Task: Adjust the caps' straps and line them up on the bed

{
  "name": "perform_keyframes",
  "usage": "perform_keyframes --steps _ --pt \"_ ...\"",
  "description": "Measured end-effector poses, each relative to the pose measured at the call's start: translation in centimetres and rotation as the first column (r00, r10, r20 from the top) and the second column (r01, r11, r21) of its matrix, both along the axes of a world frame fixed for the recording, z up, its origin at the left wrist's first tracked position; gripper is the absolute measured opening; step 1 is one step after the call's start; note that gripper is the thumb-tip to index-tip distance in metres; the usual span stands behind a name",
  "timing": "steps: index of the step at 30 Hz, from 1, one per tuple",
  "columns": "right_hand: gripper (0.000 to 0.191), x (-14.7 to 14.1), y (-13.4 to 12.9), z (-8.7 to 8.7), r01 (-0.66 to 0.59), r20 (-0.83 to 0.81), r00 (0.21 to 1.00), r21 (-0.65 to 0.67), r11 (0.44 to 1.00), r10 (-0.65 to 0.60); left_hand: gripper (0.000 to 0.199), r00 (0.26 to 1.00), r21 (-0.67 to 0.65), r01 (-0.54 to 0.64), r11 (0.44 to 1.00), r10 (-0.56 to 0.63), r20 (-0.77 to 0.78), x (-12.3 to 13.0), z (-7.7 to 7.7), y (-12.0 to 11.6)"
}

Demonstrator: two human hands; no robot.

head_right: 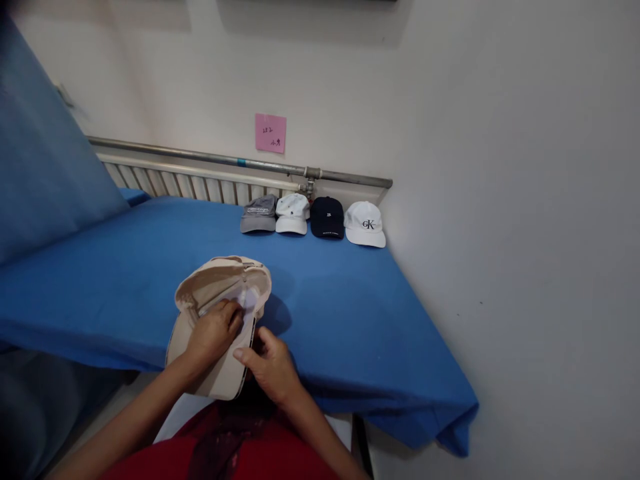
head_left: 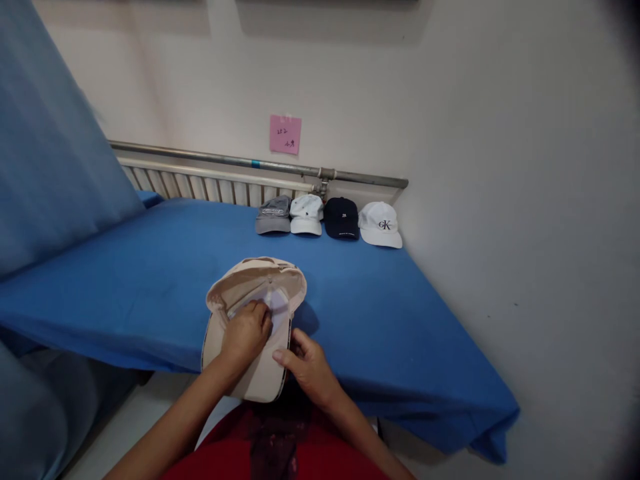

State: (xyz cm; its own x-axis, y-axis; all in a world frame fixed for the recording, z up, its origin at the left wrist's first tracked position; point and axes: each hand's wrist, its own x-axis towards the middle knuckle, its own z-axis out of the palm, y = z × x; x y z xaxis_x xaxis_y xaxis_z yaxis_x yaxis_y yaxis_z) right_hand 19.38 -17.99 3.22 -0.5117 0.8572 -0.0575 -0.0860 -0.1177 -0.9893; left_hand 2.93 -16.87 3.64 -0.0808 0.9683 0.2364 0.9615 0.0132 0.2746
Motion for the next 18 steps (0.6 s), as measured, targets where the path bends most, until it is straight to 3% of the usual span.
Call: perform_keyframes --steps 18 --pt "0.03 -0.01 0.05 -0.15 -0.002 -0.007 1.0 0.005 1.0 0.002 0.024 1.0 0.0 0.011 1.0 -0.011 0.007 0.04 0.11 -0.13"
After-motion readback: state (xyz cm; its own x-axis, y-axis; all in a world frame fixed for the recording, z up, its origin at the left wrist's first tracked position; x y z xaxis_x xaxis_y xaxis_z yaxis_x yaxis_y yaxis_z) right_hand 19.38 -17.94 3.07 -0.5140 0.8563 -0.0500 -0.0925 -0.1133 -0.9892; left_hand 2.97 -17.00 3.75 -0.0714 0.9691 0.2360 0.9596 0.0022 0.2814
